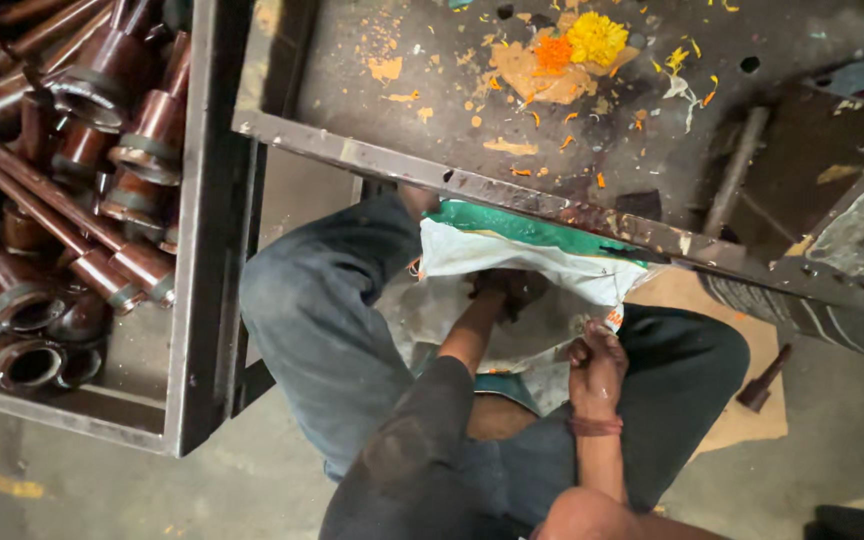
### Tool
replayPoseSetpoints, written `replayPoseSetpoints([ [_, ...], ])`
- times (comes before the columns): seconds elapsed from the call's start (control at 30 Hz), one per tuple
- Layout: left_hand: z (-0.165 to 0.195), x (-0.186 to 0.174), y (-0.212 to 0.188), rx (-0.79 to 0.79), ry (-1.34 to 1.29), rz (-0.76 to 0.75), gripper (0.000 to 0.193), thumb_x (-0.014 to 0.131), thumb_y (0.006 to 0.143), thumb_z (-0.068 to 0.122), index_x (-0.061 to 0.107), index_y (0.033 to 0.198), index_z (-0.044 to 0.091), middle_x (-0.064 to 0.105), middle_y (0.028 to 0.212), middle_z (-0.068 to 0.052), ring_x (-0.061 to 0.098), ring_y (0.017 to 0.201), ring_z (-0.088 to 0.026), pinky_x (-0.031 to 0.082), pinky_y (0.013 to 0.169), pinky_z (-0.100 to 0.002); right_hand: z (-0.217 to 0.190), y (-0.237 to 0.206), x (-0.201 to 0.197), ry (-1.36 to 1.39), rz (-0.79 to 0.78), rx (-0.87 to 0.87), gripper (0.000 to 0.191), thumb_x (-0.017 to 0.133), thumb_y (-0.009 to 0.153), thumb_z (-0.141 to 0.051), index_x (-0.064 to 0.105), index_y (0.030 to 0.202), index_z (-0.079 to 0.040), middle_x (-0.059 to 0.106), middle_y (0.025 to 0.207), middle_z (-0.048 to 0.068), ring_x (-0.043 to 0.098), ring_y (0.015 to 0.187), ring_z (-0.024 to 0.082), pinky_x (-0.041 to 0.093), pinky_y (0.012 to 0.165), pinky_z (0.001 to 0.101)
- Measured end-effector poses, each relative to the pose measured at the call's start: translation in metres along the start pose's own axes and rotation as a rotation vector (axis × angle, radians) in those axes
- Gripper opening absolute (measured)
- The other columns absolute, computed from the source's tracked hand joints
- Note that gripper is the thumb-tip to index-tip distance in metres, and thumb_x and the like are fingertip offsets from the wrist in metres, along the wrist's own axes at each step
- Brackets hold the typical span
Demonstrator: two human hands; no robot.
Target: The person sits on the floor and repeatedly picks up cylindrical metal parts from a bin. They dip a cloth into a container of liquid and wipe the surface of each part before placing it into a white sack. The process is repeated for multiple parts.
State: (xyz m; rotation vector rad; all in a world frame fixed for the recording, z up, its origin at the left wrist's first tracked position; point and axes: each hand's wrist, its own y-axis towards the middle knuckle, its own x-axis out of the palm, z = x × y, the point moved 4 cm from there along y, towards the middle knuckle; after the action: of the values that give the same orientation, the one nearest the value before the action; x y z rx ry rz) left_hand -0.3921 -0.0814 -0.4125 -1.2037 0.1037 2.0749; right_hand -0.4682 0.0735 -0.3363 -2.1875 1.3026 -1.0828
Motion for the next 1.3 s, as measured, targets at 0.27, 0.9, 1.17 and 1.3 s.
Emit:
replayPoseSetpoints([
  [0.27, 0.014, -0.045, -0.039, 0.069, 0.101, -0.107, 0.03, 0.055, 0.064, 0.02, 0.056, 0.089, 0.002, 0.056, 0.088, -0.017, 0.055, 0.082, -0.029, 0.043, 0.07, -0.037, 0.018, -0.01, -0.006, 0.028, -0.157, 0.038, 0.005, 0.048, 0.08, -0.005, 0.047, 0.083, -0.008, 0.045, 0.069, -0.001, 0.033, 0.049, 0.007, 0.028, 0.043, 0.0199],
  [0.9, 0.082, -0.404, -0.397, 0.24, -0.284, 0.827, 0.023, 0.057, 0.071, 0.014, 0.053, 0.092, 0.005, 0.055, 0.087, -0.012, 0.053, 0.081, -0.028, 0.043, 0.067, -0.034, 0.007, -0.116, 0.033, -0.284, -0.203, 0.116, 0.013, 0.044, 0.077, -0.008, 0.052, 0.087, -0.007, 0.05, 0.067, -0.003, 0.032, 0.044, 0.006, 0.027, 0.039, 0.0184],
  [1.17, 0.021, -0.49, -0.414, -0.189, 0.151, 1.042, 0.02, 0.056, 0.072, 0.01, 0.05, 0.089, 0.003, 0.052, 0.085, -0.014, 0.051, 0.079, -0.031, 0.041, 0.065, -0.039, 0.0, -0.141, 0.054, -0.375, -0.201, 0.142, 0.01, 0.044, 0.077, -0.009, 0.05, 0.084, -0.008, 0.038, 0.057, -0.003, 0.033, 0.044, 0.007, 0.027, 0.037, 0.0195],
  [1.3, -0.01, -0.477, -0.346, -0.433, 0.249, 0.745, 0.029, 0.057, 0.076, 0.024, 0.047, 0.088, 0.0, 0.05, 0.084, -0.022, 0.051, 0.07, -0.036, 0.043, 0.057, -0.042, -0.006, -0.137, 0.057, -0.358, -0.182, 0.158, 0.004, 0.047, 0.076, -0.011, 0.049, 0.079, -0.009, 0.037, 0.053, -0.003, 0.034, 0.042, 0.008, 0.027, 0.036, 0.0205],
])
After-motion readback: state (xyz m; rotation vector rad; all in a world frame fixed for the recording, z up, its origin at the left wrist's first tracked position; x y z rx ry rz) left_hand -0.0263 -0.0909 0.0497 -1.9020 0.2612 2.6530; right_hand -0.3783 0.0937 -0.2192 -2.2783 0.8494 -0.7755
